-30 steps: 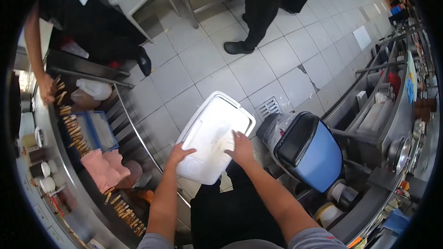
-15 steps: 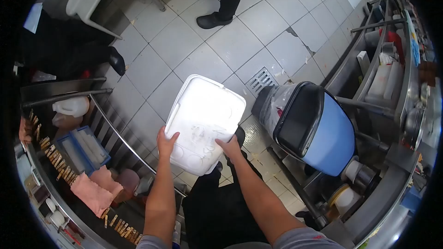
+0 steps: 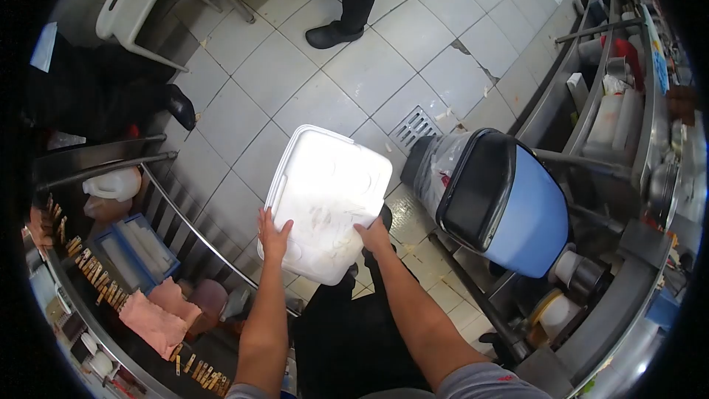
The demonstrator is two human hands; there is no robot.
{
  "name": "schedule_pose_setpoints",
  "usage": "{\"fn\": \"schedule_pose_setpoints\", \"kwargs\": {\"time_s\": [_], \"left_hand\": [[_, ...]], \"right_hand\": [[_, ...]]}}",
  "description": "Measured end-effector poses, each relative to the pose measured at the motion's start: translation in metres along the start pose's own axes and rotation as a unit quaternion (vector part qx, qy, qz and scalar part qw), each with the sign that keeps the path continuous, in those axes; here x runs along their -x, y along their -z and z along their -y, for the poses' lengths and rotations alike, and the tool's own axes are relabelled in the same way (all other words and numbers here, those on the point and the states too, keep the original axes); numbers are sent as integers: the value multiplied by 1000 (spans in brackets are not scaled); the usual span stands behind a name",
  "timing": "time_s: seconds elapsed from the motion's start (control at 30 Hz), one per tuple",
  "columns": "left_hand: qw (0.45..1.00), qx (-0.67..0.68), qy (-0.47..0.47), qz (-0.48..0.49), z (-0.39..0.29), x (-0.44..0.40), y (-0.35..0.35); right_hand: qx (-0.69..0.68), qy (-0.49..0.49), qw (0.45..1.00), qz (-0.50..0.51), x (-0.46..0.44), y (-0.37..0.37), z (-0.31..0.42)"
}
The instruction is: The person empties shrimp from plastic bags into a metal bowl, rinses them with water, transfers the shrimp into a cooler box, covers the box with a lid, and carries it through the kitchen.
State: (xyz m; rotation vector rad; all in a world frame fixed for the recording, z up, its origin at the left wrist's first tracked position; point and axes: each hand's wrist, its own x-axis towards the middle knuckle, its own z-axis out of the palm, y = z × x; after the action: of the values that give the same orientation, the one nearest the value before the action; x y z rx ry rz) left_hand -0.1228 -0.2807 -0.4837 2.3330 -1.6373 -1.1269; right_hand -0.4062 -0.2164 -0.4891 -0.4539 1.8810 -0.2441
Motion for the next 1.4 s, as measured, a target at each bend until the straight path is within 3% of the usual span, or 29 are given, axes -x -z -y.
{"fn": "schedule_pose_setpoints", "kwargs": {"time_s": [0.13,0.27,0.47,0.57,0.63,0.77,0.83,0.97,1.03,1.1,1.17,1.27,1.33,1.4], "left_hand": [[999,-35,14,31,1,-2,7],[999,-43,15,28,0,-4,2],[997,-46,35,49,-14,-10,20],[998,45,19,29,12,-14,23],[990,118,73,-8,33,-14,25],[992,100,67,28,41,-4,28],[993,-60,47,-95,-12,30,38],[985,-28,-51,-164,-6,78,26],[960,269,13,-81,-6,99,27],[920,386,69,-10,7,116,18],[981,180,47,56,-7,143,18],[973,215,-1,81,24,176,-35],[970,174,37,164,-11,186,-17],[962,204,64,170,19,170,-27]], "right_hand": [[-36,-32,999,14,-9,-10,-13],[38,15,999,-3,-5,-5,-7],[103,-33,993,-37,16,-1,18],[121,-31,991,-40,17,1,14],[147,12,989,-29,7,5,0],[120,57,991,4,9,17,-42],[134,58,989,32,29,18,-57],[30,14,994,107,67,15,-75],[-18,-14,992,127,87,15,-64],[-54,-30,987,151,102,19,-49],[-117,-28,975,186,109,11,-45],[-217,10,956,198,113,-12,-34],[-215,-5,956,199,107,-26,-15],[-315,34,930,187,86,-45,2]]}}
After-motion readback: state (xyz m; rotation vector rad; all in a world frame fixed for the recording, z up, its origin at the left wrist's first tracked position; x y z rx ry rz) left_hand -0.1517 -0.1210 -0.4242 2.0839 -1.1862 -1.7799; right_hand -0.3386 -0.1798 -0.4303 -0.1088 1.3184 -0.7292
